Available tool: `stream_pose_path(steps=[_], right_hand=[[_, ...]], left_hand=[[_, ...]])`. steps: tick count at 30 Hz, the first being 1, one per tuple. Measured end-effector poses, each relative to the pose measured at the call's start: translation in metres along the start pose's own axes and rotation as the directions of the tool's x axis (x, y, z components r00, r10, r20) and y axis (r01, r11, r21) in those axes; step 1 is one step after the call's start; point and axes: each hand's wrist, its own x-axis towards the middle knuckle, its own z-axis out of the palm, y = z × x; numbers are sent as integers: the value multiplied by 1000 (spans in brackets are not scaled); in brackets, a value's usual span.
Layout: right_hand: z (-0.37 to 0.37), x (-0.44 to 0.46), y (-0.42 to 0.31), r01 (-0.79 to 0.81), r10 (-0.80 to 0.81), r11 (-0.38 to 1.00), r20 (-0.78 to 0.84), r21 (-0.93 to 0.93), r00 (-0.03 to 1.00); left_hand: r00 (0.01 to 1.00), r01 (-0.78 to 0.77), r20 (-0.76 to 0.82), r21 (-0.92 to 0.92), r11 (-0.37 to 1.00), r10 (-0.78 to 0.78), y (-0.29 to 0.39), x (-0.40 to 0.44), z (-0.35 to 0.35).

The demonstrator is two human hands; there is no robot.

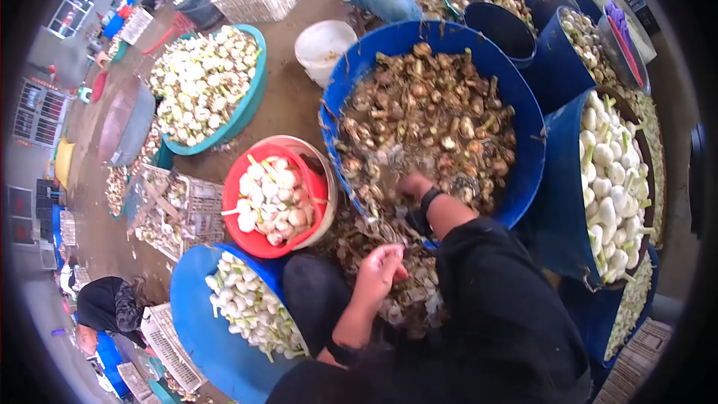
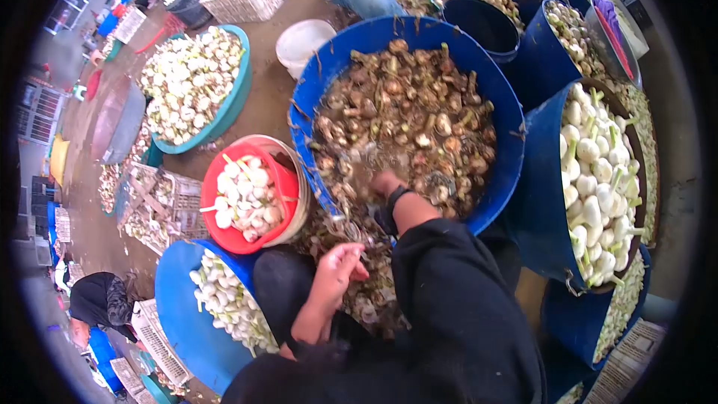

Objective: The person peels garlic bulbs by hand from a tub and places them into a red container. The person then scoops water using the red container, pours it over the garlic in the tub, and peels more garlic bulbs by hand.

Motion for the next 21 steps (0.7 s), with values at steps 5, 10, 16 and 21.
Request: stream_pose_path(steps=[5, 10, 16, 21], right_hand=[[-28, -98, -88, 280, -300, 952, 179, 126, 937], [-51, -236, -140, 781, -771, 611, 129, -125, 624], [-62, -296, -119, 799, -799, 600, -87, -44, 595], [-70, -335, -101, 792, -822, 506, 88, -341, 563]], left_hand=[[941, -135, -319, -55, 989, 111, 9, 6, -28], [942, -169, -291, 19, 985, 167, 49, 51, -5], [936, -296, -220, -61, 953, 276, 57, 30, 12], [954, -292, -80, -40, 956, 288, 59, -10, 23]])
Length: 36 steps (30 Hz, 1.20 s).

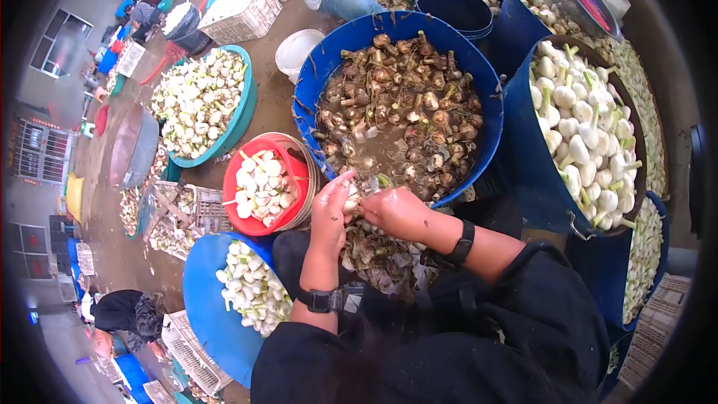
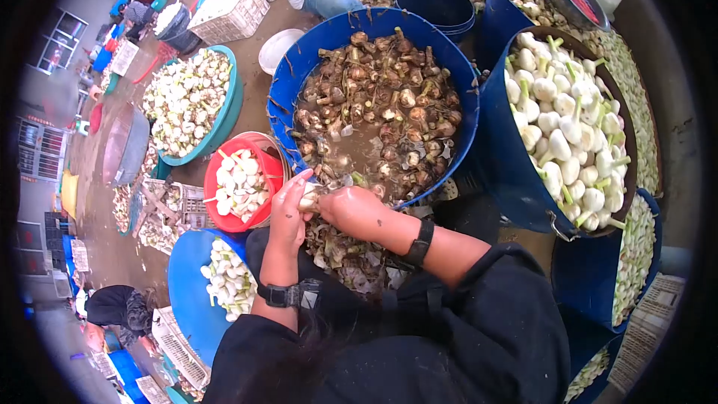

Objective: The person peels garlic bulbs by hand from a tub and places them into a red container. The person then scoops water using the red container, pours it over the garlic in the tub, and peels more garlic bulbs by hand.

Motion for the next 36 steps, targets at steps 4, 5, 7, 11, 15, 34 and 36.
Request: stream_pose_path(steps=[4, 5, 7, 11, 15, 34, 36], right_hand=[[-9, -19, -11, -83, 88, 992, -53, 98, 995], [-6, -23, -2, -76, 95, 974, -81, 214, 992], [-5, -33, 5, -286, 275, 769, 108, 572, 955], [-20, -56, 2, -433, 327, 284, 338, 855, 882], [-15, -63, 6, 1, 160, 855, -266, 518, 951], [19, -99, 13, 34, -12, 956, -78, 293, 997], [21, -96, 11, 71, -63, 994, -103, 79, 993]], left_hand=[[997, 33, 68, -48, 998, -29, 5, -25, 15], [993, 43, 114, -82, 996, -34, 2, -28, 15], [991, 26, 135, -105, 994, -12, 0, -39, 24], [966, -57, 246, -86, 995, 77, -2, -51, 29], [977, 23, 180, 450, 893, -115, 11, -56, 35], [939, 18, -308, -396, 918, -151, -8, -28, -45], [938, -128, -345, -235, 963, 41, 4, -30, -43]])
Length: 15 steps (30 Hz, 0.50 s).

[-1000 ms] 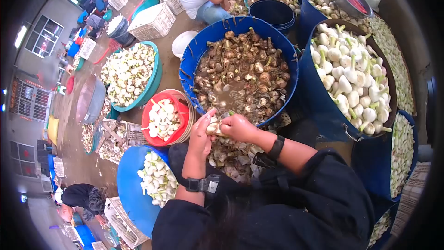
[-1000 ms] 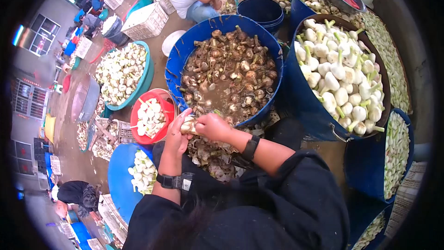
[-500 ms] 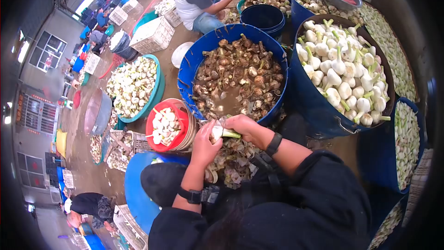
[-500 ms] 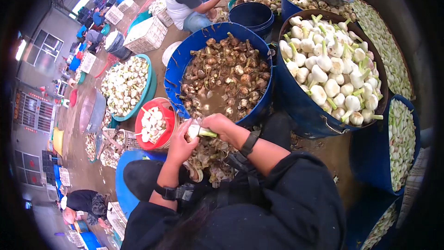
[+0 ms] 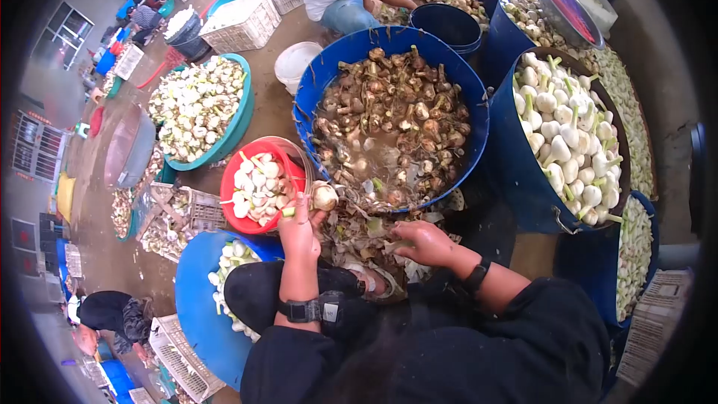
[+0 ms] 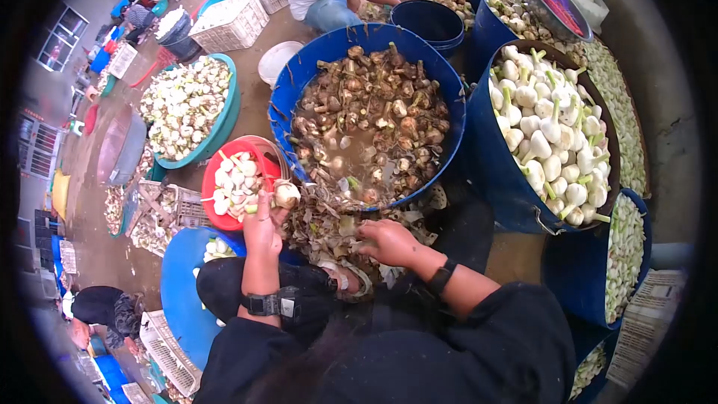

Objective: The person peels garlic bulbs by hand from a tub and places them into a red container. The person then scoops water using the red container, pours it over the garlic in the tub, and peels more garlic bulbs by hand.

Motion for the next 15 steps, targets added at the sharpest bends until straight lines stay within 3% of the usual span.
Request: stream_pose_path(steps=[1, 2, 3, 4, 5, 6, 8, 9, 10, 11, 12, 13, 15], right_hand=[[-3, 10, -10, -151, 151, 988, 34, 22, 988], [-4, 24, -20, -299, 296, 954, 71, 37, 953], [1, 40, -25, -271, 289, 947, -94, 171, 953], [-1, 62, -39, -270, 320, 905, -111, 329, 941], [-5, 83, -50, -252, 350, 841, -125, 479, 928], [-3, 97, -48, -258, 352, 842, -120, 473, 928], [4, 118, -43, -363, 430, 737, 19, 570, 903], [5, 119, -44, -143, 179, 950, -108, 278, 978], [8, 115, -47, -142, 174, 949, -95, 281, 980], [15, 104, -52, 112, -97, 984, -111, 138, 989], [20, 92, -55, 361, -360, 933, -91, -5, 929], [24, 78, -48, 358, -356, 934, -81, 3, 931], [35, 51, -26, 150, -70, 961, 320, -233, 945]], left_hand=[[998, -57, 36, 160, 985, 52, 3, -1, -3], [999, -39, 40, 152, 988, 33, 2, -1, -5], [963, -260, 155, 349, 900, 218, 0, -1, -7], [881, -472, 303, 497, 728, 364, 1, -2, -9], [809, -582, 424, 481, 655, 408, 10, -8, -4], [812, -578, 420, 477, 662, 406, 7, -5, -4], [726, -679, 445, 350, 645, 524, 2, 1, -6], [800, -599, 298, 461, 655, 521, 3, 1, -5], [803, -593, 284, 467, 657, 523, 3, 6, -6], [946, -303, -21, 304, 903, 324, 1, 12, -8], [966, -10, -260, 28, 1000, 17, -1, 20, -10], [947, 78, -305, -93, 993, -103, -2, 29, -16], [938, 216, -220, -233, 948, -268, -3, 37, -27]])
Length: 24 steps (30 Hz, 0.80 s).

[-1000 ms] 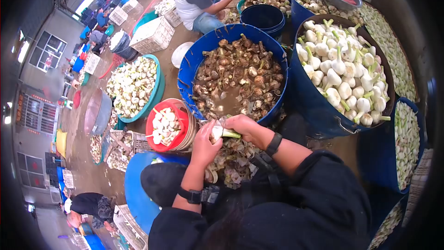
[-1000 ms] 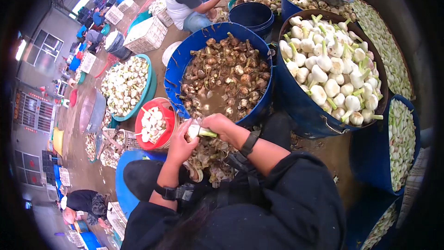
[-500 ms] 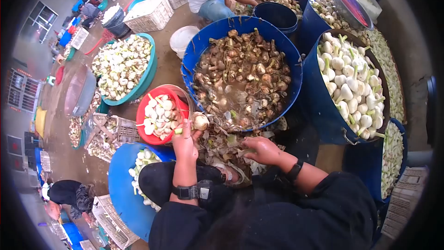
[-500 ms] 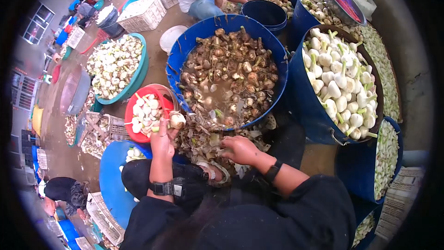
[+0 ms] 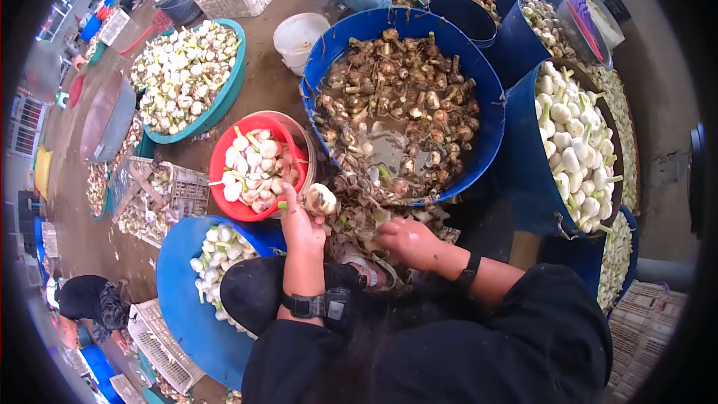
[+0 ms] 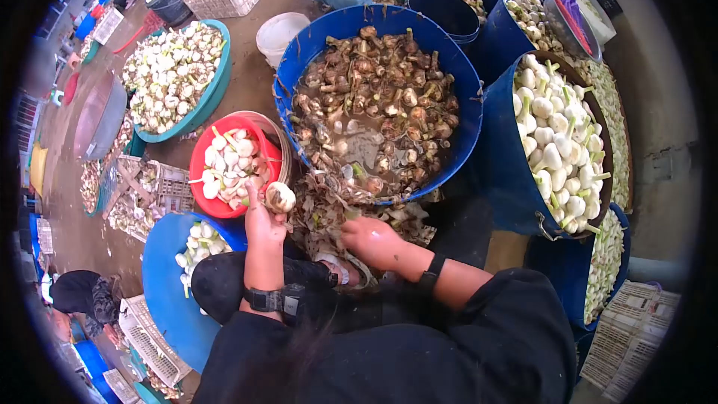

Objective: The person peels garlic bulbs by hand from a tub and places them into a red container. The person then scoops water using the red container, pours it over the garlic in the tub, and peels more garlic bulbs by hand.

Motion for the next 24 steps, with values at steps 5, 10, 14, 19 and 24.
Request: stream_pose_path(steps=[5, 10, 14, 19, 24], right_hand=[[-18, 35, -12, -384, 482, 819, -148, 425, 864], [-65, 90, -28, -433, 589, 708, -127, 557, 798], [-57, 90, -25, -414, 547, 730, -101, 544, 831], [-38, 81, -19, -496, 610, 726, -111, 476, 785], [18, 42, 8, -633, 704, 656, -31, 411, 710]], left_hand=[[942, -335, 129, 315, 888, 310, -11, 3, -3], [177, -940, 651, 333, -69, 738, -13, -8, 1], [21, -949, 715, 235, -212, 699, -13, -16, -2], [-55, -913, 674, 265, -310, 737, -21, -14, 2], [994, -83, 68, -39, 996, 85, -5, -3, -10]])
